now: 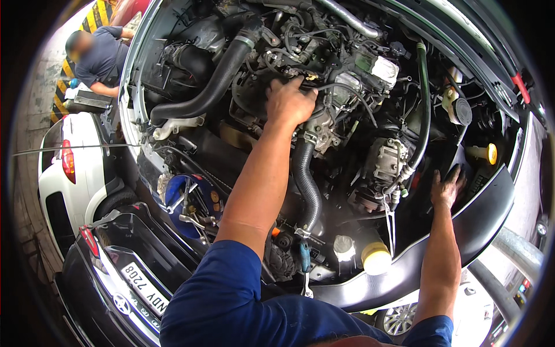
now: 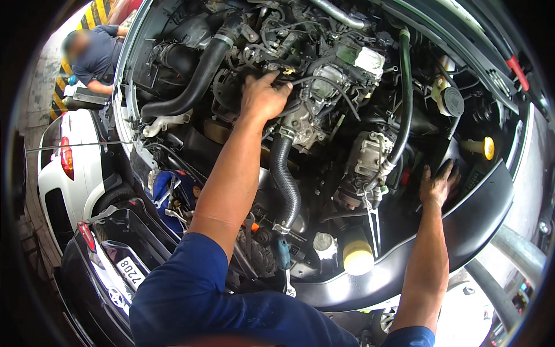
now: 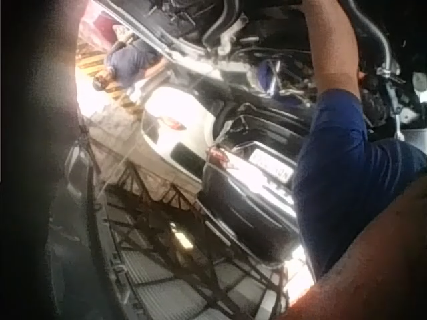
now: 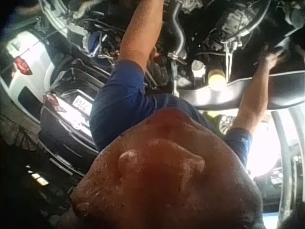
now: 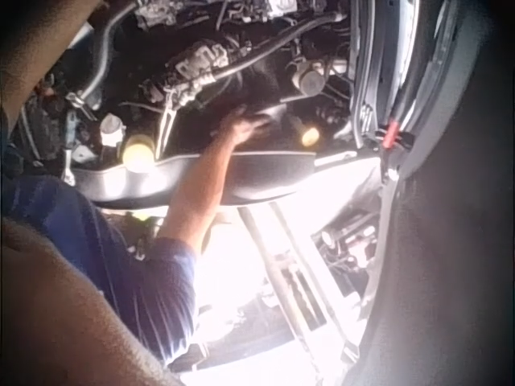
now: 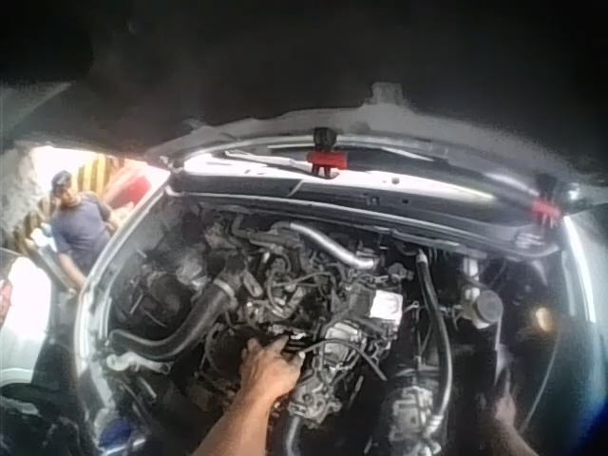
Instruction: Working on various components of a vehicle's engine.
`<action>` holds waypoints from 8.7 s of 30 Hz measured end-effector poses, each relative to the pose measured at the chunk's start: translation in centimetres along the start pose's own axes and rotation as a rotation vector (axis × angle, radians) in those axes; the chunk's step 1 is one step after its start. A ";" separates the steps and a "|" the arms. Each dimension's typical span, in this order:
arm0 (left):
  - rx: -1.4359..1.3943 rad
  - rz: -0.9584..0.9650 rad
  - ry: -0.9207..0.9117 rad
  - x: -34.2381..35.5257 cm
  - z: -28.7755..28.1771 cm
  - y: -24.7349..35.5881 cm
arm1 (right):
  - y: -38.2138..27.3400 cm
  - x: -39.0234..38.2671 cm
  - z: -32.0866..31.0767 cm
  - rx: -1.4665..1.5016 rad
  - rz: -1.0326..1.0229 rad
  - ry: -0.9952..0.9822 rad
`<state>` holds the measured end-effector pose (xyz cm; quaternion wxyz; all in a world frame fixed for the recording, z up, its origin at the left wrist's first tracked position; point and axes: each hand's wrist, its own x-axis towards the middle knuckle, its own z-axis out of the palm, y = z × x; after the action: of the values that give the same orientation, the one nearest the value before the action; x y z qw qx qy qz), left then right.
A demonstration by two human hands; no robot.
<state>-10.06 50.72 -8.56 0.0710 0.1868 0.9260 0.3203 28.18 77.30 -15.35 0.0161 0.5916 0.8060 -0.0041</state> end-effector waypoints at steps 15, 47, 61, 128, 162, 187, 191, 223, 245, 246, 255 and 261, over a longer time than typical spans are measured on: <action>0.582 0.571 0.121 4.7 -10.7 -2.1 | -0.3 -0.3 0.2 0.032 -0.001 0.001; 0.472 0.491 0.159 4.0 -8.6 0.0 | -0.9 -0.7 -0.5 0.039 -0.005 0.039; 0.179 0.544 -0.114 1.2 1.4 -1.8 | -1.2 -0.7 -0.8 0.138 -0.017 0.008; -0.514 -0.159 0.144 5.9 5.3 -1.1 | -1.5 -0.7 -0.9 0.093 0.034 -0.005; 0.141 0.686 0.068 0.4 6.9 5.4 | -0.9 -0.6 -0.5 0.151 0.026 -0.007; 0.970 0.648 -0.373 -1.9 12.0 5.8 | -1.2 -0.6 -0.2 0.175 0.009 0.047; 0.854 0.535 -0.396 -2.6 12.6 6.1 | -1.0 -0.9 -0.3 0.149 0.011 0.041; 0.953 0.437 -0.348 -2.6 13.7 5.4 | -0.8 -0.7 -0.1 0.191 0.009 0.049; 0.792 0.724 -0.204 -0.9 13.2 5.0 | -1.0 -0.7 -0.1 0.193 0.012 0.039; 0.778 0.766 -0.250 -0.8 13.2 5.2 | -0.9 -0.7 -0.1 0.190 0.013 0.043; 0.923 0.857 -0.606 0.7 11.9 7.2 | -0.5 -0.8 -0.3 0.174 0.017 0.029; 0.813 0.877 -0.584 3.8 12.0 7.1 | -1.4 -0.4 0.0 0.213 -0.012 0.077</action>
<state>-8.36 64.15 -13.62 0.1057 0.6373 0.7540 -0.1191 26.96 76.46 -15.36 -0.0778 0.5847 0.8047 -0.0673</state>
